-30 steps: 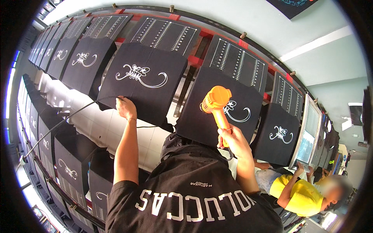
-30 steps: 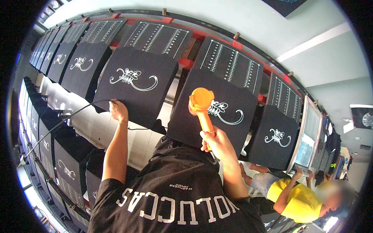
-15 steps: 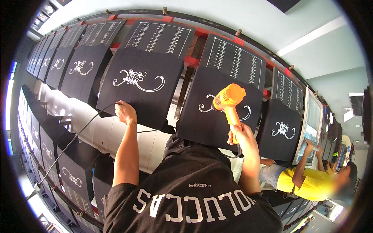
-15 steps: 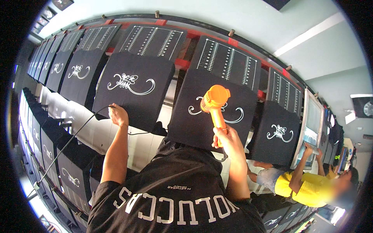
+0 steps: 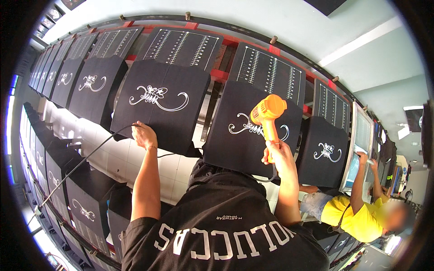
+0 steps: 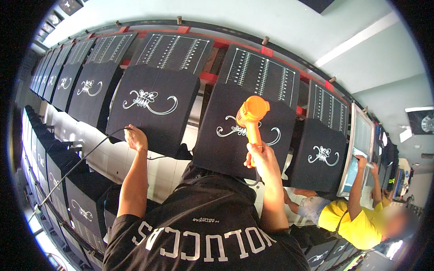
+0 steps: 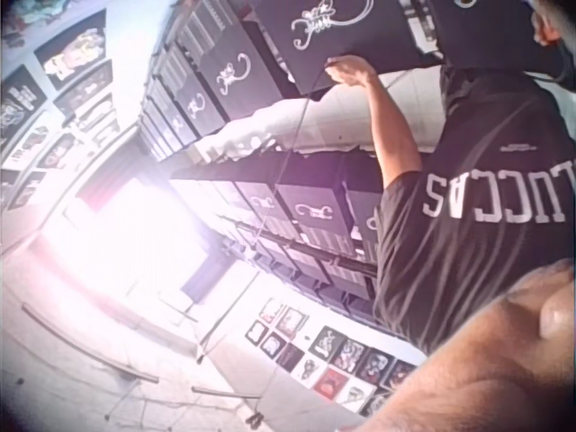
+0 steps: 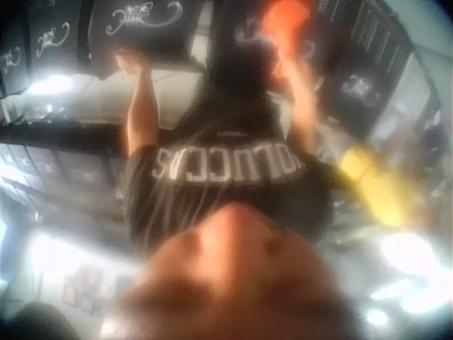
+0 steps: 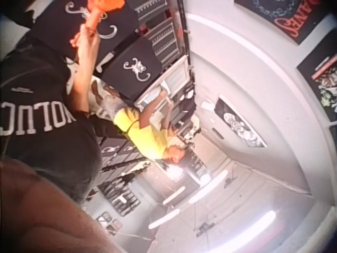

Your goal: The person uses a heat gun to dry ink on black t-shirts mounted on platens, moving from one platen to the next and occasionally smoothing the fabric by hand.

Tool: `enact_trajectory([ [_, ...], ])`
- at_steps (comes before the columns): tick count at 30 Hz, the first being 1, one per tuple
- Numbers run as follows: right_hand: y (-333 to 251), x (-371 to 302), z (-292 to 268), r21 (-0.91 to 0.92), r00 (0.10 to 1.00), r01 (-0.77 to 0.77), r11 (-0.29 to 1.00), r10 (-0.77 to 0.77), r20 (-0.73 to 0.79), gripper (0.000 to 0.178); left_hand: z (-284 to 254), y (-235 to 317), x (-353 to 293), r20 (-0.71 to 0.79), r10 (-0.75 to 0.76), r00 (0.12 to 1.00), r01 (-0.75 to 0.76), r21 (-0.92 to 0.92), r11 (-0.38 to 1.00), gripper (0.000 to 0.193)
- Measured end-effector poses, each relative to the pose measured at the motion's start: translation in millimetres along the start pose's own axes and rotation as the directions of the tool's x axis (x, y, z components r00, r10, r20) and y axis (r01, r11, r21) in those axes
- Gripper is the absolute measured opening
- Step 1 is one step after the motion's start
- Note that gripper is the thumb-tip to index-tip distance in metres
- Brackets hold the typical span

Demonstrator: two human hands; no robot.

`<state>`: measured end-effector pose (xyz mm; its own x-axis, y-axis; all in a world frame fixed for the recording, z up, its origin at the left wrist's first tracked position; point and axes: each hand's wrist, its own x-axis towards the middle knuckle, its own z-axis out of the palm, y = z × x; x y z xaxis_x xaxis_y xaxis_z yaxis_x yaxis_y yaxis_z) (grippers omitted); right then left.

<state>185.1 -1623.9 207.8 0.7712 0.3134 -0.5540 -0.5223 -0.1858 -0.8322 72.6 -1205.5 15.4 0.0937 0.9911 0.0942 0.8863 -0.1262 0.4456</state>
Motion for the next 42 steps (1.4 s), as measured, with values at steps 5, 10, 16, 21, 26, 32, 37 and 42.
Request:
enact_trajectory([
  [5, -7, 14, 3, -0.013, 0.999, 0.007, 1.0, -0.006, 0.046, 0.027, -5, 0, -4, 0.024, 0.043, 0.999, -0.043, 0.003, 0.999, 0.038],
  [10, -13, 26, 12, 0.054, 0.997, -0.027, 0.998, 0.023, 0.071, 0.027, -13, 2, -3, 0.106, 0.109, 0.988, -0.112, 0.022, 0.993, 0.036],
  [16, -22, 27, 25, -0.012, 0.991, -0.025, 1.0, 0.026, 0.133, 0.03, -6, -14, -1, 0.016, 0.187, 0.982, -0.187, -0.037, 0.982, 0.032],
  [21, -21, 24, 23, -0.006, 0.989, -0.041, 0.999, 0.042, 0.142, 0.03, -6, -11, -2, 0.024, 0.156, 0.987, -0.154, -0.077, 0.985, 0.032],
  [26, -16, 20, 20, 0.007, 0.997, 0.013, 1.0, -0.013, -0.07, 0.029, -5, -11, -1, 0.038, 0.13, 0.991, -0.127, -0.068, 0.99, 0.029],
  [32, -14, 20, 14, 0.087, 0.992, -0.011, 0.996, 0.022, -0.125, 0.027, -3, -15, 0, 0.023, 0.167, 0.986, -0.165, -0.051, 0.985, 0.028],
  [37, -13, 20, 14, 0.077, 0.991, -0.051, 0.996, 0.061, -0.123, 0.027, -1, -16, 2, 0.022, 0.162, 0.986, -0.161, -0.055, 0.985, 0.028],
  [42, -10, 10, 8, 0.038, 0.988, -0.052, 0.998, 0.057, -0.141, 0.028, -4, -14, 0, 0.033, 0.15, 0.988, -0.148, -0.045, 0.988, 0.029],
])
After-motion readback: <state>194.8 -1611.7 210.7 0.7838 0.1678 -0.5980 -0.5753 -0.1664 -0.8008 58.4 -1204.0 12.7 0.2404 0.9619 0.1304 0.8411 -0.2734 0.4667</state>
